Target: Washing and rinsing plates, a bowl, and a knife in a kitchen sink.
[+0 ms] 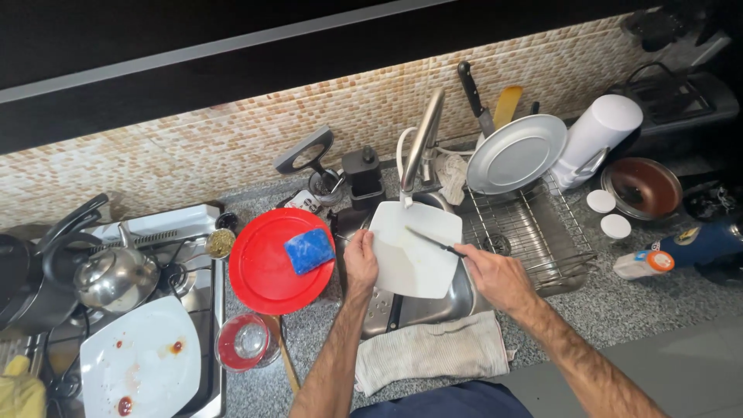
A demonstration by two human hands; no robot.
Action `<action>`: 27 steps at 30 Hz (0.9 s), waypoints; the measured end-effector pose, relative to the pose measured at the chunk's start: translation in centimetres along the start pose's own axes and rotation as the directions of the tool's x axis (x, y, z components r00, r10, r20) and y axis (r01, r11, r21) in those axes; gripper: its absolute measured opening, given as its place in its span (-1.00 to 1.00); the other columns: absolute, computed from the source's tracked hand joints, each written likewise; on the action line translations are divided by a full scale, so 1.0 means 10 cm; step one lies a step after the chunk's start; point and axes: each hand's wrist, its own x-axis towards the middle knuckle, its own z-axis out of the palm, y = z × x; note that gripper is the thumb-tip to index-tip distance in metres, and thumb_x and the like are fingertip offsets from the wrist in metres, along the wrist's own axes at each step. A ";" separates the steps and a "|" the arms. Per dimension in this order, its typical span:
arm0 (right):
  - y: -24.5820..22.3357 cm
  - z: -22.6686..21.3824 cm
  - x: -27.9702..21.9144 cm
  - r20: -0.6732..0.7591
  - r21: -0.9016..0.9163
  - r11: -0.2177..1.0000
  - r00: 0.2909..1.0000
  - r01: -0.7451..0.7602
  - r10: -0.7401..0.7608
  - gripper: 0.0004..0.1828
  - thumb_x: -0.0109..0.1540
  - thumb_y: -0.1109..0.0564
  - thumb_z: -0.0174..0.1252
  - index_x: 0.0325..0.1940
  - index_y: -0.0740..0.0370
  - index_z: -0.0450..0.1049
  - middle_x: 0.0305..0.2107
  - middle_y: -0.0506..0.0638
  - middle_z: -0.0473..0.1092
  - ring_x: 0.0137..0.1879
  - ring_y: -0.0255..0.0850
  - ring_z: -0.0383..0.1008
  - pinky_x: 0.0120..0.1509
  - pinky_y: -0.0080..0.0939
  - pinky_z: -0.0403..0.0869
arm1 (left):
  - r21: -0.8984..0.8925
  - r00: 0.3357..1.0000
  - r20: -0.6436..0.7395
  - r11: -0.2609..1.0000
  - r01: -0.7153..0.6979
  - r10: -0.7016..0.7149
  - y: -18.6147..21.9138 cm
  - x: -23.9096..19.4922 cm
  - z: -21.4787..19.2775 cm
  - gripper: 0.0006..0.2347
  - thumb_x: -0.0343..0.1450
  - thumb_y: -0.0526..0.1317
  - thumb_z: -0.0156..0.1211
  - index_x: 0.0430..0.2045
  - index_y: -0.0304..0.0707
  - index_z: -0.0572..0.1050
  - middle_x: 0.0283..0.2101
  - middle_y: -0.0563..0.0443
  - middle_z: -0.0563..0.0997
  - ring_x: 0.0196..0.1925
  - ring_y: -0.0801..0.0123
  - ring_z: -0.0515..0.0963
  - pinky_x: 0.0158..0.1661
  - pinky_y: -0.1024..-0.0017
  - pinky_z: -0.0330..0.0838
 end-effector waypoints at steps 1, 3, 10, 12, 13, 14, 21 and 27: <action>0.05 0.08 -0.01 -0.001 0.000 1.000 1.000 -0.001 0.001 -0.64 0.33 0.09 0.04 0.22 -0.04 0.46 -0.31 0.08 0.60 -0.24 0.02 0.65 -0.19 0.00 0.61 | 0.000 1.000 0.001 1.000 -0.001 0.001 -0.06 0.02 0.03 -0.75 0.55 -0.16 0.00 -0.28 -0.42 0.53 -0.45 -0.17 0.59 -0.42 0.31 0.54 -0.31 0.32 0.44; 0.16 0.20 0.02 0.107 -0.040 0.979 0.975 0.202 -0.196 -0.61 0.26 0.06 0.09 0.19 -0.09 0.46 -0.32 0.05 0.59 -0.28 -0.01 0.65 -0.22 -0.01 0.61 | -0.085 1.000 0.004 0.996 -0.029 0.030 -0.14 0.09 0.11 -0.75 0.57 -0.17 -0.01 -0.30 -0.44 0.52 -0.46 -0.15 0.56 -0.40 0.35 0.47 -0.32 0.34 0.41; 0.23 0.17 0.19 0.077 -0.048 0.968 0.967 0.247 -0.243 -0.65 0.30 0.07 0.06 0.18 0.00 0.47 -0.29 0.07 0.59 -0.28 0.03 0.63 -0.26 0.02 0.59 | -0.118 1.000 0.009 0.993 0.014 -0.013 -0.14 0.13 0.17 -0.75 0.57 -0.18 -0.02 -0.32 -0.44 0.51 -0.48 -0.09 0.54 -0.40 0.43 0.45 -0.32 0.38 0.40; 0.27 0.15 0.25 -0.005 -0.086 0.987 0.991 0.134 -0.135 -0.66 0.33 0.08 0.02 0.20 0.02 0.44 -0.29 0.06 0.59 -0.29 -0.02 0.64 -0.24 -0.05 0.62 | -0.176 1.000 0.020 0.984 0.004 -0.001 -0.18 0.23 0.27 -0.77 0.55 -0.19 -0.02 -0.31 -0.42 0.52 -0.45 -0.04 0.60 -0.37 0.49 0.49 -0.29 0.40 0.43; 0.30 0.17 0.27 0.003 -0.083 0.986 0.990 0.143 -0.143 -0.66 0.33 0.08 0.02 0.20 0.02 0.44 -0.29 0.06 0.59 -0.29 -0.02 0.64 -0.24 -0.05 0.62 | -0.173 1.000 0.010 0.985 0.009 -0.007 -0.19 0.22 0.25 -0.77 0.55 -0.19 -0.02 -0.31 -0.42 0.52 -0.45 -0.04 0.60 -0.37 0.49 0.49 -0.29 0.40 0.43; 0.32 0.19 0.29 -0.001 -0.068 0.975 0.977 0.210 -0.211 -0.65 0.31 0.08 0.03 0.19 0.03 0.44 -0.26 0.05 0.59 -0.29 -0.01 0.64 -0.25 -0.05 0.62 | -0.138 1.000 -0.001 0.990 -0.001 0.001 -0.20 0.20 0.22 -0.76 0.55 -0.19 -0.02 -0.32 -0.43 0.52 -0.46 -0.07 0.58 -0.38 0.47 0.47 -0.29 0.39 0.43; 0.30 0.14 0.31 0.013 -0.048 0.987 0.988 0.152 -0.152 -0.64 0.31 0.08 0.02 0.19 0.01 0.44 -0.29 0.03 0.59 -0.29 -0.02 0.64 -0.25 -0.02 0.61 | -0.070 1.000 0.012 0.998 0.011 -0.010 -0.13 0.21 0.19 -0.76 0.55 -0.19 -0.02 -0.32 -0.44 0.52 -0.48 -0.11 0.58 -0.40 0.38 0.50 -0.29 0.34 0.44; 0.30 0.01 0.31 0.089 -0.060 0.997 0.994 -0.051 0.056 -0.66 0.34 0.00 -0.02 0.19 -0.11 0.45 -0.44 0.05 0.58 -0.32 -0.02 0.63 -0.22 -0.01 0.60 | 0.036 0.999 -0.020 0.999 -0.041 0.041 -0.08 0.20 0.09 -0.76 0.54 -0.18 -0.01 -0.32 -0.42 0.52 -0.47 -0.22 0.59 -0.44 0.20 0.55 -0.31 0.24 0.44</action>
